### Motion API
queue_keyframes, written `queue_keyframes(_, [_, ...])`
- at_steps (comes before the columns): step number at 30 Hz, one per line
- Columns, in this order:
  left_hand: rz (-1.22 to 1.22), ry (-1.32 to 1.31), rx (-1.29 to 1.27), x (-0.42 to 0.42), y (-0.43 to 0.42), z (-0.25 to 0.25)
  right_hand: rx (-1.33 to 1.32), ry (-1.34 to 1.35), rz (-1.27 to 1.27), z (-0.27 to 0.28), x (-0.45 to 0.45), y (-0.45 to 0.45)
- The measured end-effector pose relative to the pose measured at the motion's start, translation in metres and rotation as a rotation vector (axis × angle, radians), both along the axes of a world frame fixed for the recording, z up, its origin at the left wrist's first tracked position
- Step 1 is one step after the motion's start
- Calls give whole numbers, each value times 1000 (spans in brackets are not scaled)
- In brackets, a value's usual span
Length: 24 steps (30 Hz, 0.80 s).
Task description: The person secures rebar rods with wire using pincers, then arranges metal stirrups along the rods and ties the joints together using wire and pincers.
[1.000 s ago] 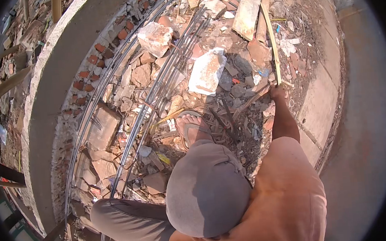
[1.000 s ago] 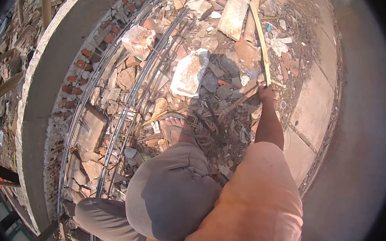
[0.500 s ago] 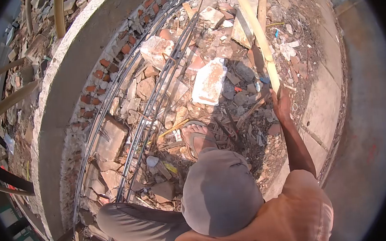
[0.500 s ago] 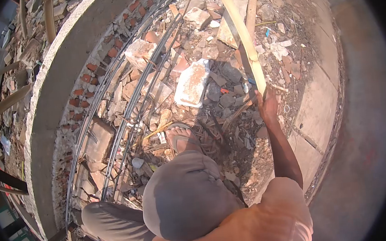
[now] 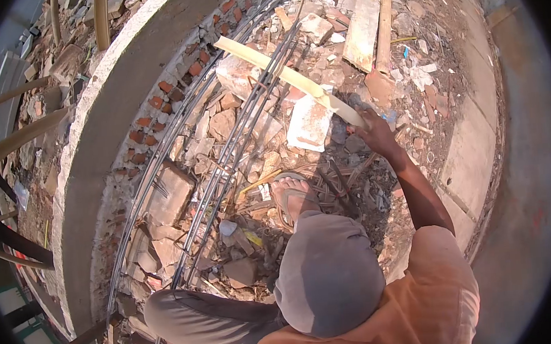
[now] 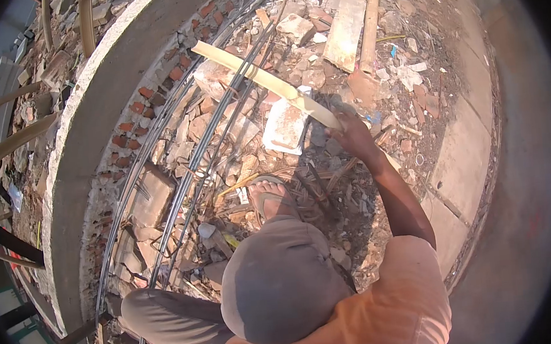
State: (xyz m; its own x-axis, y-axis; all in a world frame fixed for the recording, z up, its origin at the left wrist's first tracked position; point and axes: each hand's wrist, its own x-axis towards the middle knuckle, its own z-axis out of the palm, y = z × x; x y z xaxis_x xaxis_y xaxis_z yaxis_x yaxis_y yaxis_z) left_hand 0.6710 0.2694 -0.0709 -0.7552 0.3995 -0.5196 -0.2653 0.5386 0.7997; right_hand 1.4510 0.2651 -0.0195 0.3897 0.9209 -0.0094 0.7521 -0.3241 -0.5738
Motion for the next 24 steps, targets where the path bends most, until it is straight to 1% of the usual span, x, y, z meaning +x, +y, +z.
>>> queue_keyframes(2, [-2,4,-3,1,-1,1,-17,-49,-10,4,-8,7])
queue_keyframes(5, [-1,9,-5,0,-3,3,-16,-91,11,-4,-11,18])
queue_keyframes(8, [-6,17,-14,0,-2,5,281,-488,97,13,-25,36])
queue_keyframes(11, [-10,26,-26,-2,-2,5,206,101,-128,24,-81,53])
queue_keyframes(13, [-9,27,-30,-2,0,5,205,341,-89,25,-127,70])
queue_keyframes(14, [-13,25,-28,-2,3,5,-5,576,-116,13,-140,83])
queue_keyframes(15, [-19,28,-32,-2,6,5,-163,840,-161,22,-153,101])
queue_keyframes(17, [-30,37,-39,-4,9,6,-170,1057,-173,-9,-171,129])
queue_keyframes(20, [-37,56,-51,-7,9,7,-31,1132,-302,-27,-196,162])
queue_keyframes(21, [-36,62,-54,-8,9,8,-47,1115,-321,-30,-200,169])
queue_keyframes(24, [-58,84,-86,-10,13,11,-28,1197,-407,-35,-204,170])
